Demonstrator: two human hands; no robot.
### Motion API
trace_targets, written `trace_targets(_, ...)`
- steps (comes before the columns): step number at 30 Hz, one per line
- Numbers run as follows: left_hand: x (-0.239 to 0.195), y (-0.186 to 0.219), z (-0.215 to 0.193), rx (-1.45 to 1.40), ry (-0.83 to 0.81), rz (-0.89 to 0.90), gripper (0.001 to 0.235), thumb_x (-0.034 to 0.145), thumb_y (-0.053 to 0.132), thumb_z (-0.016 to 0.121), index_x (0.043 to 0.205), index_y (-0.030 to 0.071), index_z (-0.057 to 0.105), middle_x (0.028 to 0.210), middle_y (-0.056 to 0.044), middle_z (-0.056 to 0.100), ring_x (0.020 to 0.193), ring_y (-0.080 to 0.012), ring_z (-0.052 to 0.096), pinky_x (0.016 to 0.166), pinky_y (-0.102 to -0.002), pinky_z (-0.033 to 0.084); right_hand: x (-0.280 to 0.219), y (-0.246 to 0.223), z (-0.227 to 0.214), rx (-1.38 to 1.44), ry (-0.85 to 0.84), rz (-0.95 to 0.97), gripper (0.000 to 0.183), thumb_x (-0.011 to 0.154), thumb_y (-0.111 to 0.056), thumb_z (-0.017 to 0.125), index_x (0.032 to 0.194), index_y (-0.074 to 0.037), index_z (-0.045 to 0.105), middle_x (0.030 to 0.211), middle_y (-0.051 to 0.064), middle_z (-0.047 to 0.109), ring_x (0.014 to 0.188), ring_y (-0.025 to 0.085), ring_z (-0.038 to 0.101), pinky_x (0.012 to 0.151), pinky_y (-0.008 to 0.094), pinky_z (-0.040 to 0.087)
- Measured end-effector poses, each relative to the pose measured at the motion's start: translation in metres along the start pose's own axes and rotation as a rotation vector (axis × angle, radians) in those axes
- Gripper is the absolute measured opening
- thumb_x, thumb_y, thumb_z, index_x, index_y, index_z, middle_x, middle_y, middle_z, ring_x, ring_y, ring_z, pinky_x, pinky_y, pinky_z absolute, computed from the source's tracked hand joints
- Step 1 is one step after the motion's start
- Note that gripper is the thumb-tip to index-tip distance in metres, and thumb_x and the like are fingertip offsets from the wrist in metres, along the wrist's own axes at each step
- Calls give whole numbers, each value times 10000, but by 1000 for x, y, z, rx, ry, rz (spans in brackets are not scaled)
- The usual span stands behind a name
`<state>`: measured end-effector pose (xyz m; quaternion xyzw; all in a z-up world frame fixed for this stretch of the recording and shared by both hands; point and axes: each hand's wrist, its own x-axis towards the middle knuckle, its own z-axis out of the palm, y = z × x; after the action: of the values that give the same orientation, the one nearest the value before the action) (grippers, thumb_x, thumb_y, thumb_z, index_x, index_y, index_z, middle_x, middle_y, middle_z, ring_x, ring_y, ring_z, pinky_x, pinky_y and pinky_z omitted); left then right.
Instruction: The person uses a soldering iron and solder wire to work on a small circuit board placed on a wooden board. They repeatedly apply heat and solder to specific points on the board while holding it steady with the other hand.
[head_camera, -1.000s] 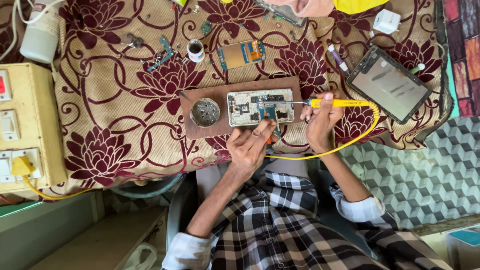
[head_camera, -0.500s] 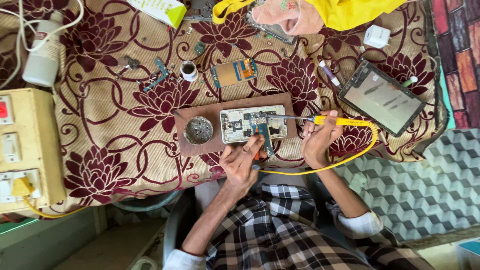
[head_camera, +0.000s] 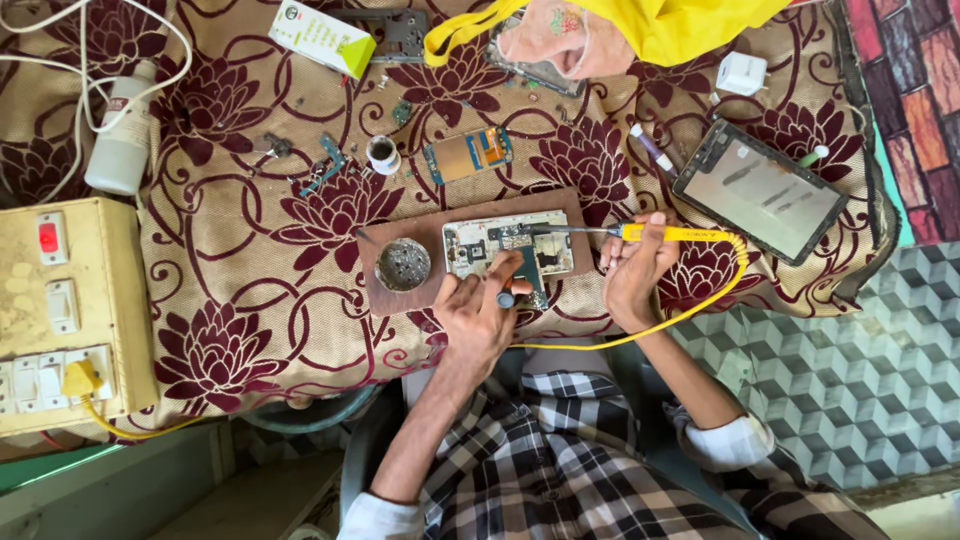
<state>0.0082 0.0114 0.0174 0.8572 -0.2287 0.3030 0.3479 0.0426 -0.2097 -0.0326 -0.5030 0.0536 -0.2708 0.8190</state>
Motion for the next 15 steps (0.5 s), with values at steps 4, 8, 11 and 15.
trace_targets(4, 3, -3, 2, 17, 43, -28, 308, 850, -50, 633, 1137, 57, 605, 1108, 18, 794, 617, -75, 630, 637, -302, 335, 3, 1, -2, 17, -45, 7, 386, 1121, -443, 481, 1057, -62, 472, 683, 44, 443, 570, 128, 473, 508, 276, 417)
trace_targets(8, 4, -7, 6, 10, 20, -49, 218, 878, 23, 625, 1082, 77, 575, 1031, -9, 781, 646, -126, 618, 668, -331, 348, 1, 5, -6, -4, -26, -3, 407, 1123, -452, 513, 1049, -53, 475, 666, 12, 402, 567, 124, 465, 501, 275, 407)
trace_targets(11, 13, -10, 12, 104, -85, -86, 199, 845, 87, 597, 1043, 107, 582, 786, -49, 658, 635, -192, 586, 710, -392, 344, 3, 6, -4, -20, -8, -12, 413, 1122, -452, 519, 1032, -52, 468, 680, 16, 405, 575, 123, 464, 489, 278, 405)
trace_targets(15, 26, -11, 15, 186, -205, -151, 97, 963, 135, 580, 1059, 122, 581, 589, -53, 530, 658, -227, 535, 786, -438, 308, 0, 3, -5, 16, 36, 3, 406, 1113, -444, 511, 1055, -44, 473, 731, 29, 427, 582, 128, 463, 502, 283, 408)
